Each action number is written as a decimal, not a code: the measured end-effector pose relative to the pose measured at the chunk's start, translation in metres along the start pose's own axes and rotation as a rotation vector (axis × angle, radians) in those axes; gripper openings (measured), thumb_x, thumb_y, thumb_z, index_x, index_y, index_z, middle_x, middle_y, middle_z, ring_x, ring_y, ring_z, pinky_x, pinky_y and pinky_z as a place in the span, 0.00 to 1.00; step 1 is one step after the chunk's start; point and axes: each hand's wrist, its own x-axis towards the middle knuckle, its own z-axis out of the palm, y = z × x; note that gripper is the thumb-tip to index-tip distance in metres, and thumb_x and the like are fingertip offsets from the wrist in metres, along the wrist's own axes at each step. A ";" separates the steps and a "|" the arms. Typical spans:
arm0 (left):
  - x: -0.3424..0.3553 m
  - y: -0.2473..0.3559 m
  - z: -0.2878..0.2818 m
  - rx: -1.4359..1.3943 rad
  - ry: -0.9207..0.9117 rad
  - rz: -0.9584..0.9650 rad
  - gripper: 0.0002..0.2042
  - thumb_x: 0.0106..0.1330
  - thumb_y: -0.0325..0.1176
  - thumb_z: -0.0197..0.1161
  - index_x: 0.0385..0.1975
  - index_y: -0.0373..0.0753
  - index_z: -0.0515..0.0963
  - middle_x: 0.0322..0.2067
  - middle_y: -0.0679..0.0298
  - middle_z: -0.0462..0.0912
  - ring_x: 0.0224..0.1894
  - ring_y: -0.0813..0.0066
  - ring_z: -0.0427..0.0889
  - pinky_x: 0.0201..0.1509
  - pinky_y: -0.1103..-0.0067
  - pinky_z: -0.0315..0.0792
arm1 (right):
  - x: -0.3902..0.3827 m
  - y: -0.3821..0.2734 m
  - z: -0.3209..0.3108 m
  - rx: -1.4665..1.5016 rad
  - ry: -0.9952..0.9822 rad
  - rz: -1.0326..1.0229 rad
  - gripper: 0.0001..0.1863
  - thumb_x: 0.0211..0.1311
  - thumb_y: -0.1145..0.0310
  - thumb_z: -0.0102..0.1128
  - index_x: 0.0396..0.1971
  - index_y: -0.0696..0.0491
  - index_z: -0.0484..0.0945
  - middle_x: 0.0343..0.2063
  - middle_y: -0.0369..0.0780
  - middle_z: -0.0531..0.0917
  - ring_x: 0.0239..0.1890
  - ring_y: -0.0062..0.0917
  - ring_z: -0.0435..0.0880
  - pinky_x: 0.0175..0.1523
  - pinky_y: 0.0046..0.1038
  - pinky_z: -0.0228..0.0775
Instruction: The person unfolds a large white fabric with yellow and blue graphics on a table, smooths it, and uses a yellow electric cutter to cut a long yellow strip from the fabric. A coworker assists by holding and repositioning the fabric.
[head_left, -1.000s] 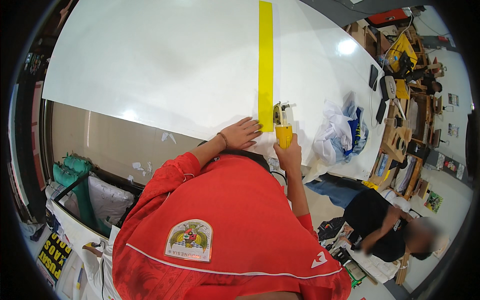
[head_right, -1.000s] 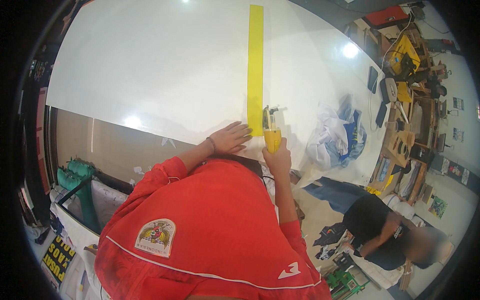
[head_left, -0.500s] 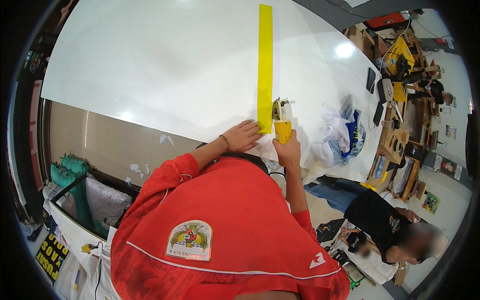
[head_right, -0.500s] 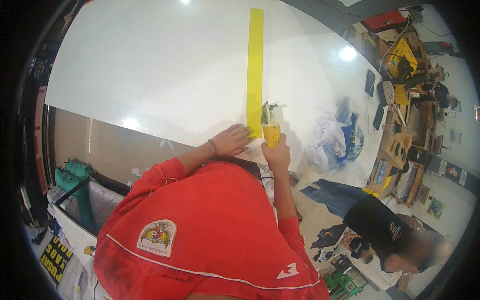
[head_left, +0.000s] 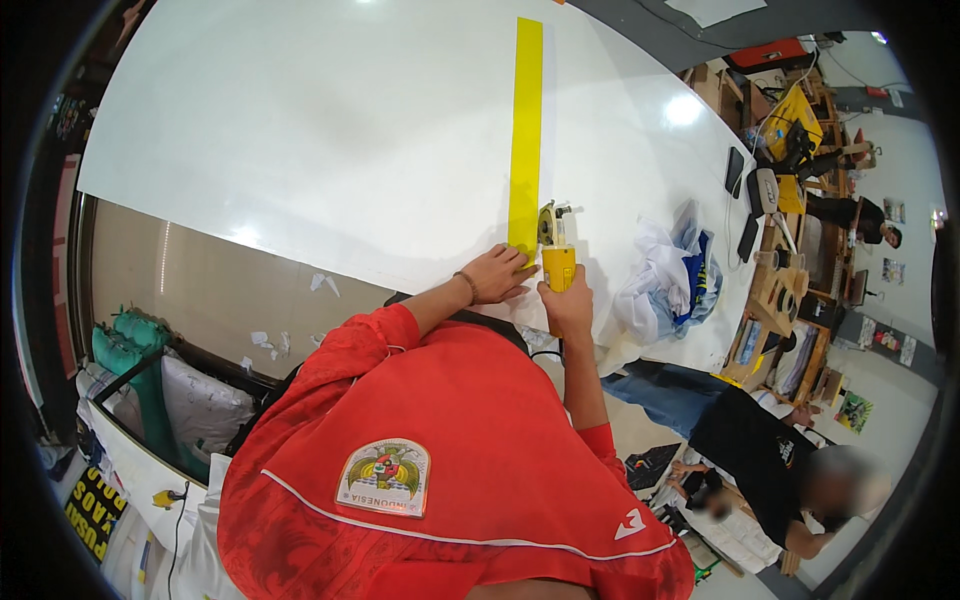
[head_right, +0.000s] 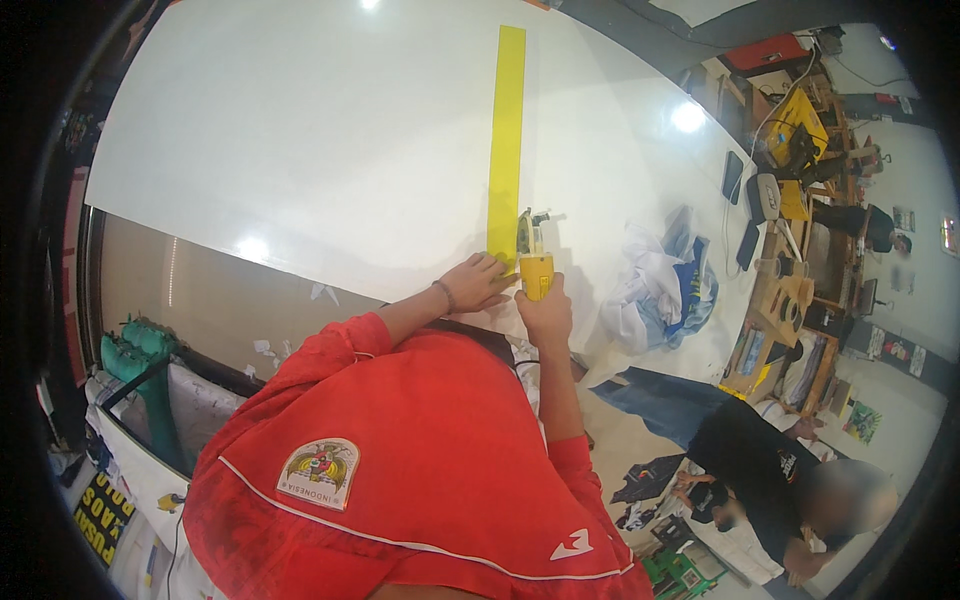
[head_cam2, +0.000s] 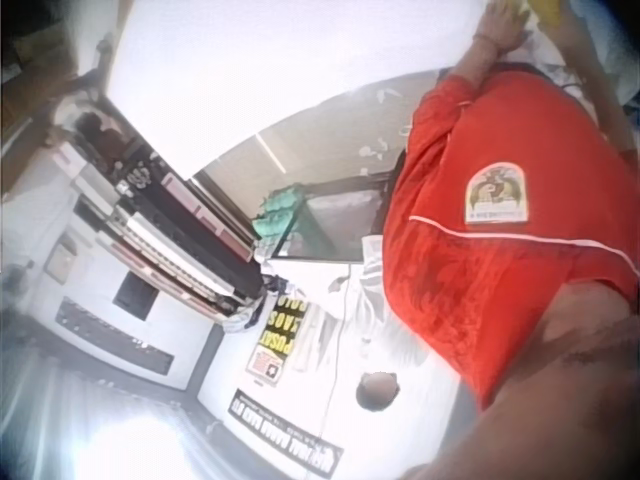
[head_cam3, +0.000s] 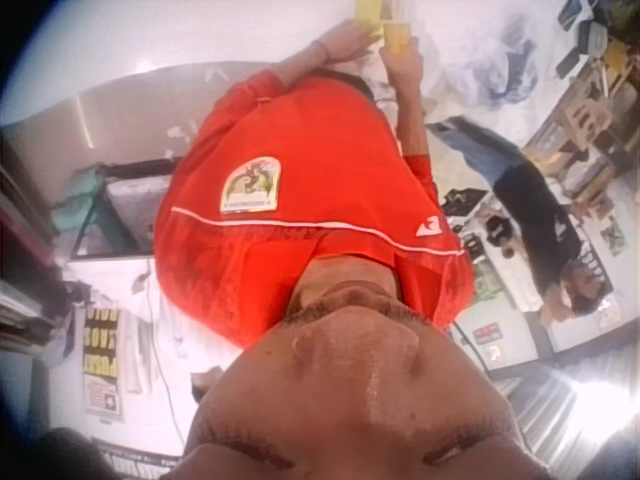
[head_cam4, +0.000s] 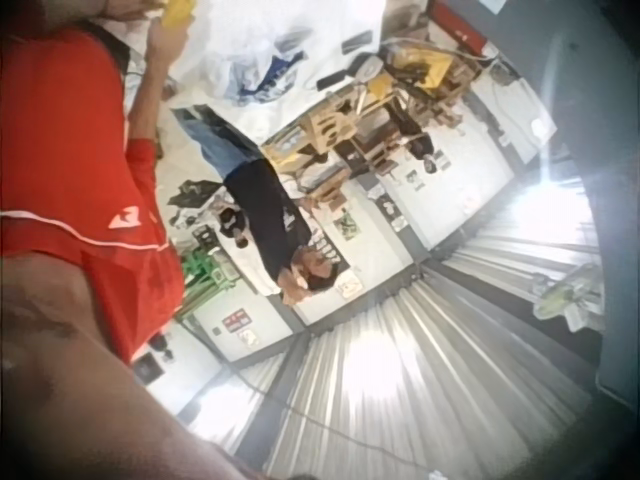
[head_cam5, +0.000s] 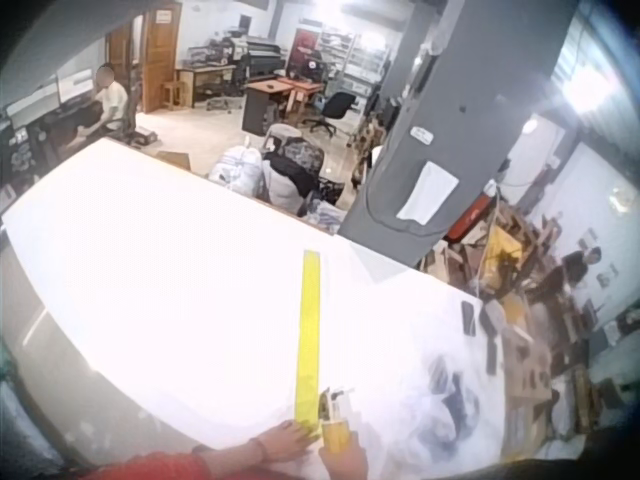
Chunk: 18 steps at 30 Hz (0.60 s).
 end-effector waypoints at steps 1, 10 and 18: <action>0.000 0.000 0.000 0.004 0.010 0.005 0.27 0.75 0.52 0.57 0.68 0.45 0.72 0.56 0.59 0.75 0.59 0.60 0.72 0.65 0.65 0.67 | 0.002 0.000 0.001 -0.005 0.002 0.005 0.33 0.53 0.52 0.70 0.55 0.52 0.70 0.40 0.57 0.86 0.46 0.58 0.86 0.51 0.53 0.78; 0.001 -0.002 -0.007 -0.021 -0.041 0.008 0.26 0.74 0.50 0.59 0.67 0.45 0.73 0.56 0.59 0.75 0.58 0.59 0.73 0.65 0.64 0.67 | 0.014 -0.009 0.000 -0.010 0.002 -0.012 0.33 0.54 0.51 0.71 0.54 0.53 0.69 0.41 0.57 0.87 0.46 0.58 0.87 0.50 0.52 0.79; 0.000 -0.003 -0.001 -0.029 0.016 0.014 0.26 0.72 0.48 0.61 0.66 0.43 0.73 0.58 0.58 0.75 0.58 0.58 0.73 0.65 0.63 0.67 | 0.029 -0.025 -0.005 -0.017 -0.019 0.003 0.33 0.54 0.52 0.71 0.54 0.54 0.68 0.42 0.57 0.87 0.47 0.56 0.87 0.51 0.51 0.79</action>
